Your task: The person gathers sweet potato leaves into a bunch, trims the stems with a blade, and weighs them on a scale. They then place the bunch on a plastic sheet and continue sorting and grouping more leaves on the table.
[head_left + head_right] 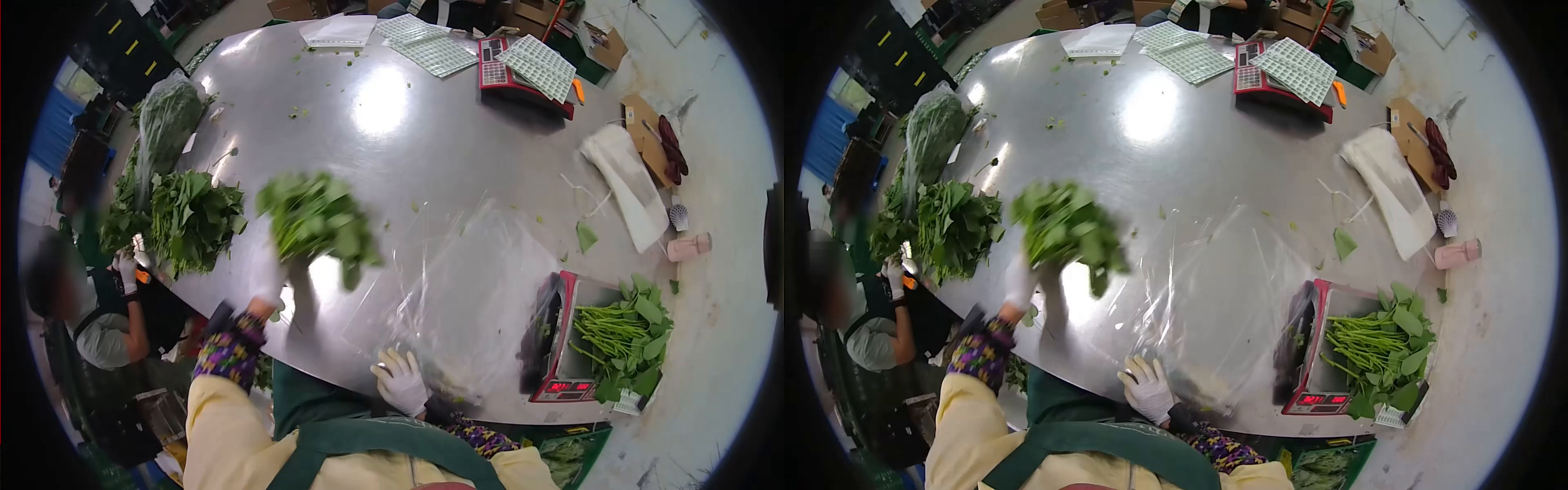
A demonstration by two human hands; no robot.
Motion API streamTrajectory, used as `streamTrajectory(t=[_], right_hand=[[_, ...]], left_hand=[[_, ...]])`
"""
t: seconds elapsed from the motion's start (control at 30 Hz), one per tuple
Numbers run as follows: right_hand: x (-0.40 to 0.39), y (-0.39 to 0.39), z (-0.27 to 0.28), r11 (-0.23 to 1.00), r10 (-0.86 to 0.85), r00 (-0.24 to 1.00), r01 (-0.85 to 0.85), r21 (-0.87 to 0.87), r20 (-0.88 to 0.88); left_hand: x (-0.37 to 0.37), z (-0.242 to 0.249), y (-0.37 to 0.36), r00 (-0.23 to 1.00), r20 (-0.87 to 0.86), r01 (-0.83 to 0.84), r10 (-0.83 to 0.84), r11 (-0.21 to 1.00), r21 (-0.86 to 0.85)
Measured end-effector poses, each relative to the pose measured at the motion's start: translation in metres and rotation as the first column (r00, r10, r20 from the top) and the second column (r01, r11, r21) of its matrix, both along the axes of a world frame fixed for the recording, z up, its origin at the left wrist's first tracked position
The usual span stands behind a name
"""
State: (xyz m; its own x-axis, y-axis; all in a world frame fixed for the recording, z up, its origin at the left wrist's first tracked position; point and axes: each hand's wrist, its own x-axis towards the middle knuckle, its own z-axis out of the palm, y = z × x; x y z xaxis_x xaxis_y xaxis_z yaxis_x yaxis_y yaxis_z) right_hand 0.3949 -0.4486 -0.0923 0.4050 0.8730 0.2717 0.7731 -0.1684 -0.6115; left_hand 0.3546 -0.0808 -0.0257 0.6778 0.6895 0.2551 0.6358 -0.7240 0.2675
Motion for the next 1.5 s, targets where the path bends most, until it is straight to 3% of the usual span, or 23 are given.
streamTrajectory(t=[0.1,0.17,0.23,0.47,0.5,0.57,0.6,0.63,0.7,0.77,0.83,0.87,0.9,0.93,0.97,1.0,1.1,1.23,1.27,1.3,1.4,1.43,1.5], right_hand=[[-0.003,0.0,-0.006,1.0,-0.013,1.0,0.013,0.013,0.01],[-0.001,-0.002,-0.006,0.999,0.048,0.999,-0.047,0.014,-0.026],[-0.001,0.0,-0.005,0.999,0.036,0.999,-0.036,0.001,-0.022],[-0.004,0.0,-0.007,0.999,0.035,0.999,-0.035,0.014,-0.019],[-0.004,-0.001,-0.008,0.999,0.035,0.999,-0.035,0.025,-0.027],[-0.004,-0.002,-0.011,0.999,0.041,0.999,-0.041,0.006,-0.004],[-0.003,-0.002,-0.012,0.998,0.064,0.998,-0.064,-0.004,0.017],[-0.003,-0.002,-0.012,0.999,0.053,0.998,-0.053,-0.007,0.022],[-0.002,-0.002,-0.011,0.998,0.068,0.998,-0.068,-0.003,0.016],[-0.002,-0.001,-0.007,0.998,0.055,0.998,-0.055,0.013,0.005],[-0.002,-0.001,-0.005,0.999,0.039,0.999,-0.039,0.026,-0.006],[-0.002,-0.001,-0.006,0.999,0.05,0.999,-0.05,0.009,0.011],[-0.002,-0.002,-0.006,0.998,0.061,0.998,-0.061,-0.01,0.029],[-0.002,-0.002,-0.007,0.999,0.05,0.998,-0.05,-0.016,0.037],[-0.002,-0.002,-0.007,0.999,0.049,0.998,-0.048,-0.015,0.032],[-0.003,-0.001,-0.007,0.999,0.048,0.999,-0.047,-0.013,0.024],[-0.003,-0.001,-0.003,0.999,0.041,0.999,-0.041,-0.008,0.012],[-0.002,-0.001,-0.002,0.999,0.03,0.999,-0.03,0.017,-0.029],[-0.002,-0.001,-0.004,0.999,0.029,0.999,-0.028,0.036,-0.027],[-0.003,-0.001,-0.005,0.998,0.031,0.999,-0.029,0.057,-0.025],[-0.002,-0.002,-0.003,0.998,0.036,0.998,-0.034,0.053,-0.047],[-0.001,-0.002,-0.003,0.997,0.043,0.998,-0.04,0.061,-0.053],[-0.001,-0.002,-0.004,0.998,0.035,0.999,-0.038,0.056,0.038]], left_hand=[[-0.154,0.004,-0.012,0.907,-0.258,-0.317,0.333,0.943,0.104],[-0.231,0.018,-0.046,0.838,-0.255,-0.438,0.483,0.873,0.213],[-0.319,0.017,-0.067,0.673,-0.369,-0.582,0.641,0.767,0.271],[-0.452,0.034,-0.126,0.327,-0.238,-0.86,0.915,0.392,0.326],[-0.434,0.048,-0.129,0.321,-0.201,-0.885,0.925,0.369,0.283],[-0.41,0.051,-0.121,0.612,0.084,-0.778,0.786,0.58,0.24],[-0.374,0.063,-0.117,0.686,0.196,-0.722,0.701,0.689,0.066],[-0.323,0.081,-0.111,0.723,0.321,-0.618,0.611,0.781,-0.094],[-0.219,0.105,-0.101,0.716,0.404,-0.421,0.569,0.814,-0.401],[-0.111,0.106,-0.091,0.732,0.578,-0.152,0.361,0.913,-0.378],[-0.045,0.069,-0.063,0.903,0.404,-0.083,0.144,0.983,-0.166],[0.01,0.065,-0.077,0.816,0.552,0.11,0.172,0.891,-0.44],[0.047,0.012,-0.056,0.802,0.579,0.118,0.148,0.911,-0.395],[0.091,0.044,-0.088,0.857,0.485,0.009,0.176,0.934,-0.356],[0.119,0.008,-0.079,0.844,0.537,0.081,0.012,0.986,-0.149],[0.141,-0.006,-0.083,0.959,0.234,-0.092,0.162,0.954,-0.285],[0.15,-0.053,-0.084,0.99,-0.025,-0.143,0.141,0.982,-0.125],[0.03,-0.06,-0.066,0.997,0.046,-0.057,0.06,0.996,-0.068],[-0.015,-0.044,-0.066,0.987,0.156,0.03,-0.039,0.998,0.055],[-0.062,-0.026,-0.068,0.994,0.056,-0.091,0.097,0.989,-0.113],[-0.199,0.016,-0.089,0.819,-0.178,-0.54,0.545,0.838,0.081],[-0.227,0.039,-0.109,0.842,0.034,-0.54,0.539,0.841,0.038],[-0.33,0.039,-0.11,0.596,-0.111,-0.776,0.795,0.606,0.172]])
